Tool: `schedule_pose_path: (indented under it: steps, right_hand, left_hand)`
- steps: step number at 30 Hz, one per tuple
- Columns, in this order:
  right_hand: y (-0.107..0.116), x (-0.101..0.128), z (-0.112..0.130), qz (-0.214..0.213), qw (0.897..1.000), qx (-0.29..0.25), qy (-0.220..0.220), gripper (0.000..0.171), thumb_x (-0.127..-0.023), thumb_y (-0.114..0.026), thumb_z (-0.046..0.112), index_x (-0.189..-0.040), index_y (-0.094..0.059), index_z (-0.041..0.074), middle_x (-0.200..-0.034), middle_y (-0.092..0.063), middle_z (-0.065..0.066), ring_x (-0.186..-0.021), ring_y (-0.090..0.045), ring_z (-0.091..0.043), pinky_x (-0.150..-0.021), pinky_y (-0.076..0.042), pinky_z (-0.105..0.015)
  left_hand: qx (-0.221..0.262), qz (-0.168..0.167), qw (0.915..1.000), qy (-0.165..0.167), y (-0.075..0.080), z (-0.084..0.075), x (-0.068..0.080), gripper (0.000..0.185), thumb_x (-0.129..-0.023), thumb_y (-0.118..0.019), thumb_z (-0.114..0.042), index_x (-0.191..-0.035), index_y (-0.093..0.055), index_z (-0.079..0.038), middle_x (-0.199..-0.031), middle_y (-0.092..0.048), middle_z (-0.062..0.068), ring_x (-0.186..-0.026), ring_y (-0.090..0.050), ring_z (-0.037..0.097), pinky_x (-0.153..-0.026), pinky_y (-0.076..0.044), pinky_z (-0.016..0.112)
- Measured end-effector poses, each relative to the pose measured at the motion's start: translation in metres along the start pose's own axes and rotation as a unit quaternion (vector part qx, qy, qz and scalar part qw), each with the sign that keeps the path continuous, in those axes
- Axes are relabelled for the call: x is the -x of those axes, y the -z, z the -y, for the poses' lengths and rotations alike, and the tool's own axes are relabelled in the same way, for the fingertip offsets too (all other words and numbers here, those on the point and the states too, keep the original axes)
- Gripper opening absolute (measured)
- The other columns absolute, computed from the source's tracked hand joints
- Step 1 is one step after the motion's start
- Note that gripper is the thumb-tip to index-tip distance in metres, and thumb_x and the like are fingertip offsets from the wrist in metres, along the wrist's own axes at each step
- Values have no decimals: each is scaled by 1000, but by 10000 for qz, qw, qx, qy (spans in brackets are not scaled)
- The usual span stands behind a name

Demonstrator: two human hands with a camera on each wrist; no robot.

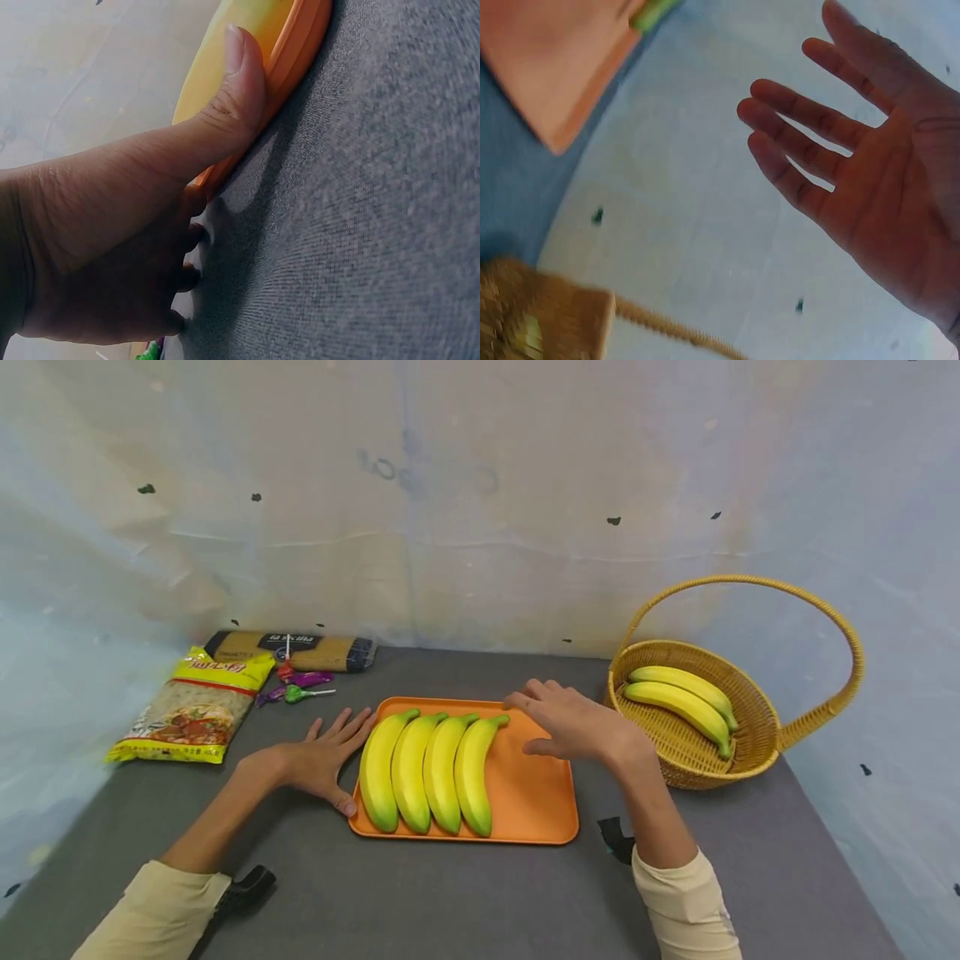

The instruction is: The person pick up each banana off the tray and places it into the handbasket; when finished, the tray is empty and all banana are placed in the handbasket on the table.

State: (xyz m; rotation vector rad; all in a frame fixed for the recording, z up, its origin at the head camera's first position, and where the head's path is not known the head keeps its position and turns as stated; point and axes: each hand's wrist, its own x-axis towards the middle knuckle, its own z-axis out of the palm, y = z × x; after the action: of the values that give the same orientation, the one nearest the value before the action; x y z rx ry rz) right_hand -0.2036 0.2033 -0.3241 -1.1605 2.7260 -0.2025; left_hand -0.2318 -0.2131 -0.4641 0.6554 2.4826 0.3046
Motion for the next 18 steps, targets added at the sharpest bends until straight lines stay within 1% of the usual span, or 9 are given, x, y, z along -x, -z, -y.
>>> schedule_pose_path:
  steps: [3, 7, 10, 12, 13, 15, 17, 18]
  right_hand:
    - [-10, -11, 8, 215, 9996, -30, 202, 55, -97, -76, 24, -146, -54, 10, -135, -58, -9, -121, -56, -30, -100, -51, -51]
    - [-25, -24, 17, 555, 9979, -33, 344, 60, -96, -77, 21, -149, -52, 8, -149, -55, -14, -138, -53, -37, -110, -48, -57]
    - [-35, -32, 22, 745, 9958, 86, 527, 65, -94, -79, 18, -152, -50, 9, -159, -50, -17, -149, -45, -38, -116, -44, -56]
    - [-39, -36, 26, 841, 9941, 197, 656, 67, -93, -80, 17, -153, -50, 9, -160, -49, -16, -151, -44, -38, -117, -44, -54]
    - [-41, -38, 27, 868, 9935, 264, 686, 68, -93, -80, 18, -153, -50, 10, -160, -49, -16, -151, -44, -37, -117, -44, -54]
    - [-43, -40, 28, 869, 9929, 385, 717, 65, -93, -81, 17, -152, -53, 13, -157, -51, -15, -144, -49, -36, -113, -47, -52]
    - [-45, -41, 28, 821, 9932, 511, 648, 60, -92, -81, 15, -147, -57, 15, -147, -54, -14, -130, -55, -33, -103, -51, -48]
    - [-46, -41, 28, 783, 9936, 578, 582, 56, -92, -81, 13, -144, -60, 16, -140, -55, -13, -122, -55, -31, -97, -51, -46]
  left_hand:
    - [29, 10, 10000, -6, 1, 0, -2, 157, -59, -74, -93, -168, 15, -23, -175, 26, 3, -162, 25, 36, -125, 14, 72]
    - [82, 14, 10000, -40, 1, 2, -4, 159, -57, -76, -92, -168, 14, -23, -175, 26, 4, -162, 25, 37, -124, 14, 72]
    - [67, 50, 9999, -56, 1, 2, -4, 159, -56, -75, -93, -168, 15, -23, -175, 26, 4, -161, 25, 38, -124, 14, 73]
    - [21, 87, 10000, -34, 0, 2, -4, 160, -56, -74, -94, -167, 16, -24, -175, 27, 4, -161, 26, 37, -124, 14, 72]
    - [9, 95, 10000, -24, 0, 2, -4, 160, -56, -74, -94, -167, 16, -24, -175, 27, 4, -161, 26, 37, -124, 15, 72]
    - [-5, 106, 9999, -9, 1, 2, -4, 159, -56, -73, -95, -167, 17, -25, -175, 27, 3, -161, 26, 37, -125, 15, 72]
    - [-3, 92, 10000, -8, 1, 1, -4, 159, -57, -73, -95, -167, 18, -25, -175, 27, 3, -161, 26, 37, -125, 14, 71]
    - [3, 72, 10000, -18, 1, 1, -4, 159, -57, -74, -94, -167, 17, -25, -175, 26, 4, -161, 25, 37, -125, 14, 72]
